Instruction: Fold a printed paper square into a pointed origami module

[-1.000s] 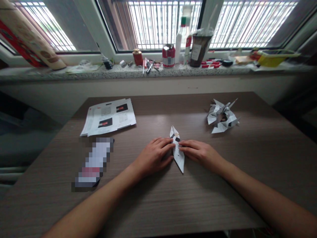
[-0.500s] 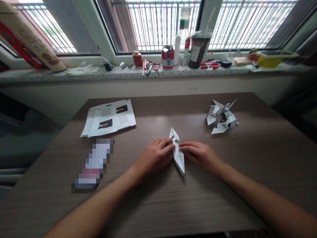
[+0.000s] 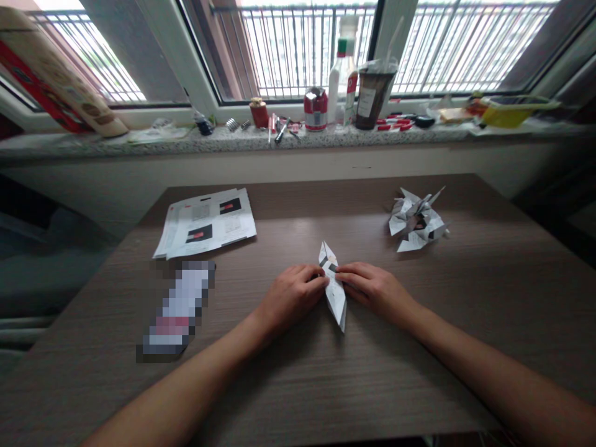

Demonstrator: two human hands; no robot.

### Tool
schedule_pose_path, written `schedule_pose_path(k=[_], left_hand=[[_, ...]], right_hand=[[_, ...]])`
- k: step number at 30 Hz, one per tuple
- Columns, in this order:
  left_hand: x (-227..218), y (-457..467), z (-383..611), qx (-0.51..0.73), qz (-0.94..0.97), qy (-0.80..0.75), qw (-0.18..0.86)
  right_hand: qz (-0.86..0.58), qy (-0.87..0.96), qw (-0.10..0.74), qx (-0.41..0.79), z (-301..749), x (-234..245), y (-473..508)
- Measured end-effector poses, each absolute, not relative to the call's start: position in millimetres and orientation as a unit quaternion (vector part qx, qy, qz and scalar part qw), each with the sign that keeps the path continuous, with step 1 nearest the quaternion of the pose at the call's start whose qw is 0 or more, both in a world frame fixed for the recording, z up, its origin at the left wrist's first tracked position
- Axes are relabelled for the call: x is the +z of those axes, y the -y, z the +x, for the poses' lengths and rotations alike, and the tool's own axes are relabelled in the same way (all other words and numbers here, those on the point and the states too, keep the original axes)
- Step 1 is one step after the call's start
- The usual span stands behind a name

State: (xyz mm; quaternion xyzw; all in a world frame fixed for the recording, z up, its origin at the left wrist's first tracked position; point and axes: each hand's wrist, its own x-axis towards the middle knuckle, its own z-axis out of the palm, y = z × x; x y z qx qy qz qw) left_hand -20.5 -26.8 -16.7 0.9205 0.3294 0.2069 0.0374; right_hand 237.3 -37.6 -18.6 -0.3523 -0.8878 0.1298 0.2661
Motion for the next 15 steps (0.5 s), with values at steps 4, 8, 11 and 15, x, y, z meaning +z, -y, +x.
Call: schedule_pose_path(k=[4,8,11,15], left_hand=[[-15.7,27.1,-20.4,0.201,0.921,-0.33,0.051],[-15.2,26.4,-17.9,0.198,0.918,-0.338,0.059],[-14.4,24.7,-16.0,0.19,0.918,-0.343,0.06],[-13.5,21.4,-14.2,0.195,0.914,-0.351,0.064]], right_hand=[[-0.355,0.892,0.254,0.116,236.8,-18.5,36.4],[-0.364,0.886,0.262,0.119,236.2,-19.5,36.9],[-0.376,0.875,0.274,0.132,235.4,-20.4,37.0],[-0.39,0.853,0.305,0.163,233.2,-20.4,35.5]])
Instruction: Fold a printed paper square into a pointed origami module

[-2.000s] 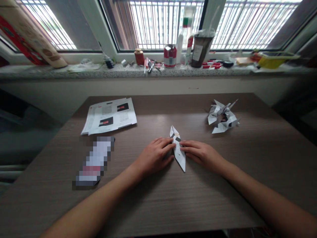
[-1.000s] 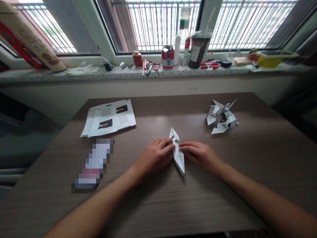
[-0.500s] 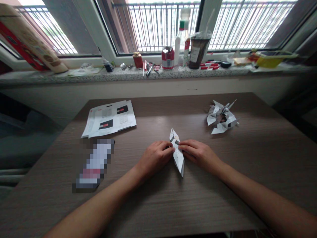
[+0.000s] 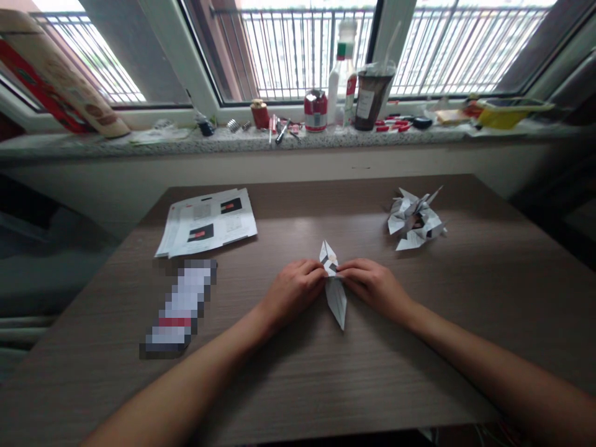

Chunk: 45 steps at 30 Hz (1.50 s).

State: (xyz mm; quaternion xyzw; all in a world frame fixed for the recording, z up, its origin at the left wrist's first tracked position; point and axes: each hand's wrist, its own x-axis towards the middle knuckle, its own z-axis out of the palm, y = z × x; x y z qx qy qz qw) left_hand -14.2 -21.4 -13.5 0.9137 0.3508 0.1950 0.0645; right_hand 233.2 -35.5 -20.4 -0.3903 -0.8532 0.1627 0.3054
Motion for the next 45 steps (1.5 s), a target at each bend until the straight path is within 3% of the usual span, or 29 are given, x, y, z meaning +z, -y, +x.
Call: schedule_pose_path(k=[13,33,45], left_hand=[[-17,21,-14,0.213,0.908,-0.355,0.069],[-19,19,-10,0.255,0.873,-0.38,0.167],[-21,17,-10,0.279,0.833,-0.434,0.198]], right_hand=[[-0.383,0.858,0.295,0.175,233,-21,28],[-0.396,0.854,0.287,0.177,227,-25,24],[-0.447,0.795,0.334,0.238,225,-21,24]])
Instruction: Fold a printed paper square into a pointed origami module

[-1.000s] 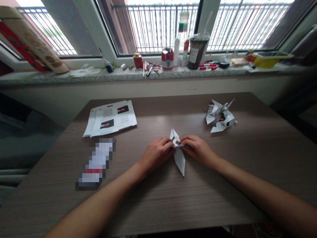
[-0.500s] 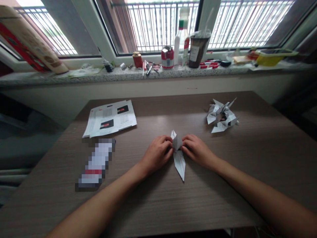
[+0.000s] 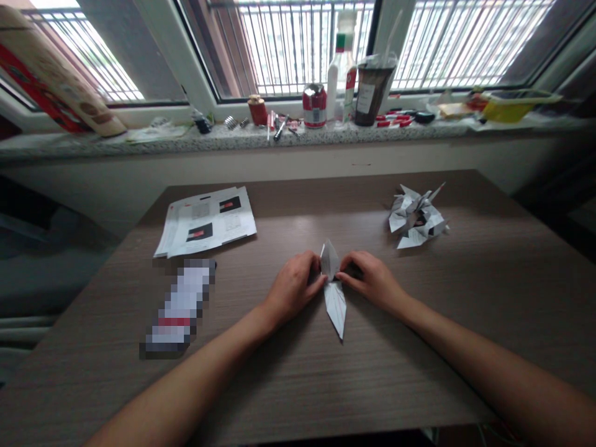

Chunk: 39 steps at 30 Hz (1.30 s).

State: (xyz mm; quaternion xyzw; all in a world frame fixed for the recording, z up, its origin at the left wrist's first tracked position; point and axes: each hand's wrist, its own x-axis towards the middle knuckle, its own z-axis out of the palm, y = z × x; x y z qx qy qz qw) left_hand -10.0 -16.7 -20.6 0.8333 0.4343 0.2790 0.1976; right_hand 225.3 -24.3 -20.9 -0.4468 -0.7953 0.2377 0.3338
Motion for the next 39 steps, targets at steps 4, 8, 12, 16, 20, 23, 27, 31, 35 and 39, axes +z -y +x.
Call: schedule_pose_path(k=[4,8,12,16,20,23,27,31,35,39], left_hand=[[-21,18,-10,0.277,0.842,-0.419,0.195],[-19,21,-11,0.286,0.837,-0.43,0.181],[-18,21,-13,0.258,0.85,-0.441,0.128],[-17,19,-15,0.237,0.862,-0.436,0.103],[-14,21,-14,0.23,0.866,-0.435,0.091],[-10,25,-12,0.225,0.864,-0.443,0.085],[-5,28,-11,0.216,0.862,-0.451,0.085],[-3,31,-11,0.219,0.86,-0.454,0.083],[-6,31,-12,0.213,0.865,-0.445,0.088],[-12,29,-14,0.219,0.875,-0.419,0.105]], right_hand=[[-0.437,0.804,0.337,0.222,224,-22,23],[-0.419,0.823,0.328,0.199,224,-22,23],[-0.413,0.834,0.319,0.178,225,-25,24],[-0.397,0.846,0.319,0.158,227,-28,25],[-0.387,0.853,0.314,0.155,227,-29,25],[-0.388,0.853,0.315,0.15,226,-27,26],[-0.381,0.862,0.305,0.135,228,-24,28],[-0.362,0.873,0.297,0.137,229,-20,30],[-0.342,0.885,0.286,0.133,227,-18,33],[-0.349,0.88,0.296,0.127,227,-15,33]])
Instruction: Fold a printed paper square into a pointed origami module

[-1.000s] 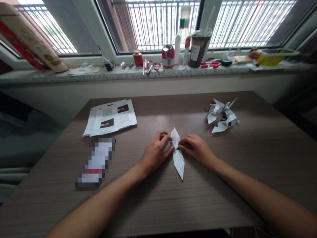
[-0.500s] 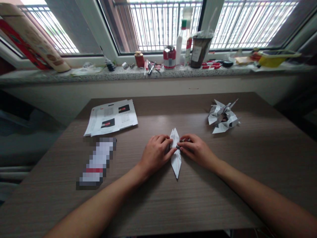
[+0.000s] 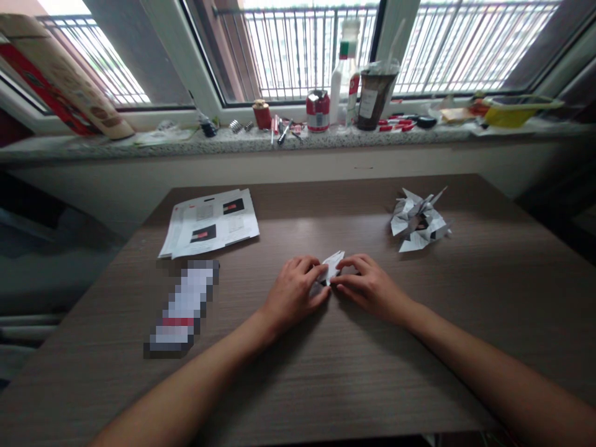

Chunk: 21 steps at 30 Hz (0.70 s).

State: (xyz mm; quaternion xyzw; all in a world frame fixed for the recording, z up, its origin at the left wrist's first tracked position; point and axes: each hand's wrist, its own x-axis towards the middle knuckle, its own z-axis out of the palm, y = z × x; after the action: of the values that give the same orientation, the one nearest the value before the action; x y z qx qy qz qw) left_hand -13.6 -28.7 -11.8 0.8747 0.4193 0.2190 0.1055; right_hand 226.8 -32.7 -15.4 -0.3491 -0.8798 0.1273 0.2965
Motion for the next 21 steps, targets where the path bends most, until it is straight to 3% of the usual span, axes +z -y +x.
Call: schedule_pose_path(k=[9,21], left_hand=[[-15,21,-20,0.212,0.894,-0.359,0.164],[-10,20,-24,0.214,0.906,-0.325,0.168]], right_hand=[[-0.436,0.843,0.29,0.122,235,-21,24],[-0.444,0.848,0.264,0.123,235,-25,26]])
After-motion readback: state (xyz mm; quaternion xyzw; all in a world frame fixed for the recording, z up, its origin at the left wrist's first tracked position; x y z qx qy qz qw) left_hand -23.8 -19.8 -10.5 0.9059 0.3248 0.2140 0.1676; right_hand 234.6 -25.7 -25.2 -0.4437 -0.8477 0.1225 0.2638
